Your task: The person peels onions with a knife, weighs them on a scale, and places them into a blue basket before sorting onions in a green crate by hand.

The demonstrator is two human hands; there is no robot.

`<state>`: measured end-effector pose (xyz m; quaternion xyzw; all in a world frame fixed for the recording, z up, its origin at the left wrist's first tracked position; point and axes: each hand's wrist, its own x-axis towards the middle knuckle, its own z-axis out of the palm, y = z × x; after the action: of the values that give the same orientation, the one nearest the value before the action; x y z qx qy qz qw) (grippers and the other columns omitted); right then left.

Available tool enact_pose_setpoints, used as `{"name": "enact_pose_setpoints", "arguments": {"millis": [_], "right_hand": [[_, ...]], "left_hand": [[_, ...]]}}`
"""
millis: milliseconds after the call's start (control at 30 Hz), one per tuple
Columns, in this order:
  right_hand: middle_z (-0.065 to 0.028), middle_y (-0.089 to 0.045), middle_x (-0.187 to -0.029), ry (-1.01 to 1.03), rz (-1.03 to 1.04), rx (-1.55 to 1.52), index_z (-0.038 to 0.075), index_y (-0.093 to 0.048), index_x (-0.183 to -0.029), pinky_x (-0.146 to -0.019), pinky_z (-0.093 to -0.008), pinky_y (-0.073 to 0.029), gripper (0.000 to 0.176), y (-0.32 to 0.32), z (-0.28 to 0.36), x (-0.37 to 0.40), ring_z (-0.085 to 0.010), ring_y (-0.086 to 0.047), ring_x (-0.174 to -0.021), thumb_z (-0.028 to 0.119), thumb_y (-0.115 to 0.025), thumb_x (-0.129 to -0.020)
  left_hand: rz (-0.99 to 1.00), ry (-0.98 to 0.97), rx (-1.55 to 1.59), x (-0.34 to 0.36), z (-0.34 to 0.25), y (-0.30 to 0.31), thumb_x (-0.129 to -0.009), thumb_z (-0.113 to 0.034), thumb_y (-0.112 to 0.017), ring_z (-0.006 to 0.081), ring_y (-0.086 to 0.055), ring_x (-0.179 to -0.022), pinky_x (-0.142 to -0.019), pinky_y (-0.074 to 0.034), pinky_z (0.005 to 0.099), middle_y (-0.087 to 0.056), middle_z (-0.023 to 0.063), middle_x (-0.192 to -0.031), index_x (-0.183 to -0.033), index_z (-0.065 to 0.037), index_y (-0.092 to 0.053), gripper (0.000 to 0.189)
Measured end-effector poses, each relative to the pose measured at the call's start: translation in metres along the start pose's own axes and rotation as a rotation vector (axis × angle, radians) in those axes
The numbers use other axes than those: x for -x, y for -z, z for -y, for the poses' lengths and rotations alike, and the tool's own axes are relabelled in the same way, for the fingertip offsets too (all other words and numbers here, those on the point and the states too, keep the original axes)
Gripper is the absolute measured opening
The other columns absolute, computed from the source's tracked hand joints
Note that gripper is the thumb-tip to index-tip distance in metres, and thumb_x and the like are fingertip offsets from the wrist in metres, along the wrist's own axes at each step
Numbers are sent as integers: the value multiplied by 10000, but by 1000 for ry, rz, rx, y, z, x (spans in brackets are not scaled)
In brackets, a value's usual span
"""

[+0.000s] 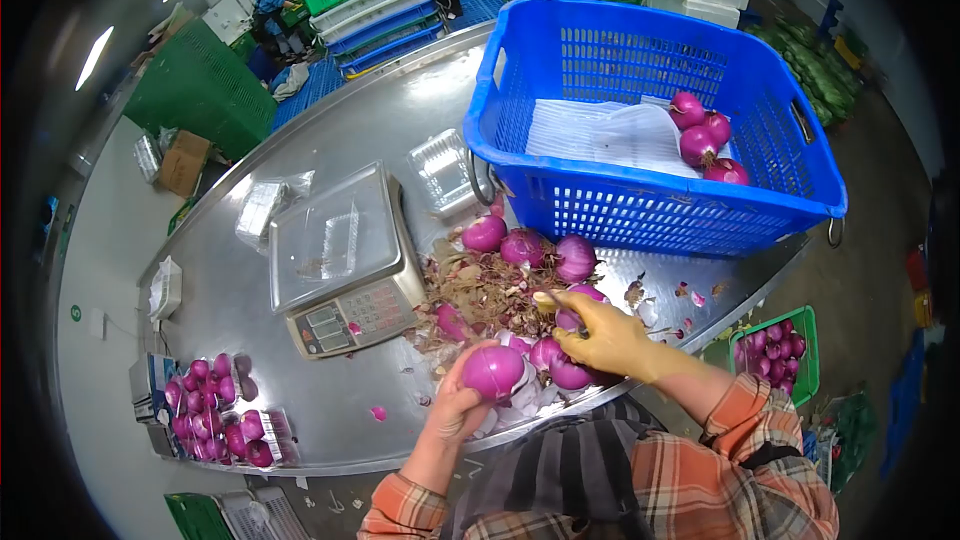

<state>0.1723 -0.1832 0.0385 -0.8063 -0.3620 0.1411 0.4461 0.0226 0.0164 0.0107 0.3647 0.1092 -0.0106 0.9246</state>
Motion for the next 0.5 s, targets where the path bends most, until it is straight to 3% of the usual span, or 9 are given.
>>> {"name": "enact_pose_setpoints", "arguments": {"millis": [100,133,167,233,333,367,433,467,500], "right_hand": [[-102,-642,-974,-570,401,-713,71,-458,-1325,-571,-283,-520,583,17,44,-2,-164,-644,-662,416,-621,-884],[-79,-607,-876,-632,420,-693,61,-442,-1338,-435,-244,-458,722,17,59,-2,-109,-560,-508,547,-632,-839],[-83,-601,-853,-545,421,-667,40,-426,-1345,-441,-245,-461,781,10,59,0,-113,-566,-514,567,-650,-813],[-117,-625,-943,-519,388,-769,40,-425,-1349,-549,-280,-511,794,-3,40,-2,-141,-607,-607,541,-687,-792],[-144,-613,-1123,-129,149,-313,41,-442,-1335,-768,-312,-524,776,-11,36,-1,-195,-644,-859,492,-725,-770],[-142,-595,-1172,-144,188,-301,43,-449,-1331,-824,-314,-502,762,-9,40,0,-206,-623,-939,475,-729,-770],[-139,-557,-1272,-139,294,-276,47,-464,-1323,-937,-318,-457,733,-6,54,-5,-227,-580,-1100,442,-737,-769],[-142,-540,-1299,14,218,-154,43,-478,-1314,-958,-312,-446,677,-14,47,-3,-220,-545,-1170,369,-747,-785],[-135,-545,-1295,-53,228,-279,48,-481,-1319,-951,-324,-455,669,-21,42,0,-209,-549,-1160,287,-776,-768]], "left_hand": [[-126,-179,65,-11,14,-13,-681,-298,-831,258,-489,-1212,-1061,-365,399,-498,108,-1289,-1379,-45,-367,875],[-63,-219,55,-14,17,-15,-750,-320,-785,253,-450,-1251,-1089,-323,403,-461,101,-1333,-1394,-43,-339,832],[-68,-209,-7,-15,18,-18,-775,-318,-762,254,-446,-1255,-1093,-314,406,-456,99,-1339,-1397,-42,-332,805],[-84,-192,-130,-16,13,-31,-826,-313,-714,257,-438,-1263,-1103,-296,414,-446,96,-1351,-1404,-41,-319,751],[-187,-57,-198,-13,3,-34,-881,-225,-622,234,-485,-1188,-1032,-378,369,-460,109,-1305,-1398,-45,-326,623],[-241,-7,-219,-11,1,-32,-878,-207,-614,228,-496,-1167,-1013,-397,358,-468,113,-1288,-1392,-47,-334,606],[-305,-55,-643,-14,9,-21,-816,-205,-667,205,-516,-1105,-954,-437,337,-497,117,-1211,-1305,-54,-411,572],[-377,-19,-756,-17,16,-20,-787,-217,-700,206,-513,-1104,-944,-441,338,-498,122,-1202,-1269,-56,-439,572],[-420,-119,-981,-20,34,-4,-751,-259,-750,209,-522,-1090,-935,-447,343,-515,126,-1168,-1240,-55,-454,606]]}}
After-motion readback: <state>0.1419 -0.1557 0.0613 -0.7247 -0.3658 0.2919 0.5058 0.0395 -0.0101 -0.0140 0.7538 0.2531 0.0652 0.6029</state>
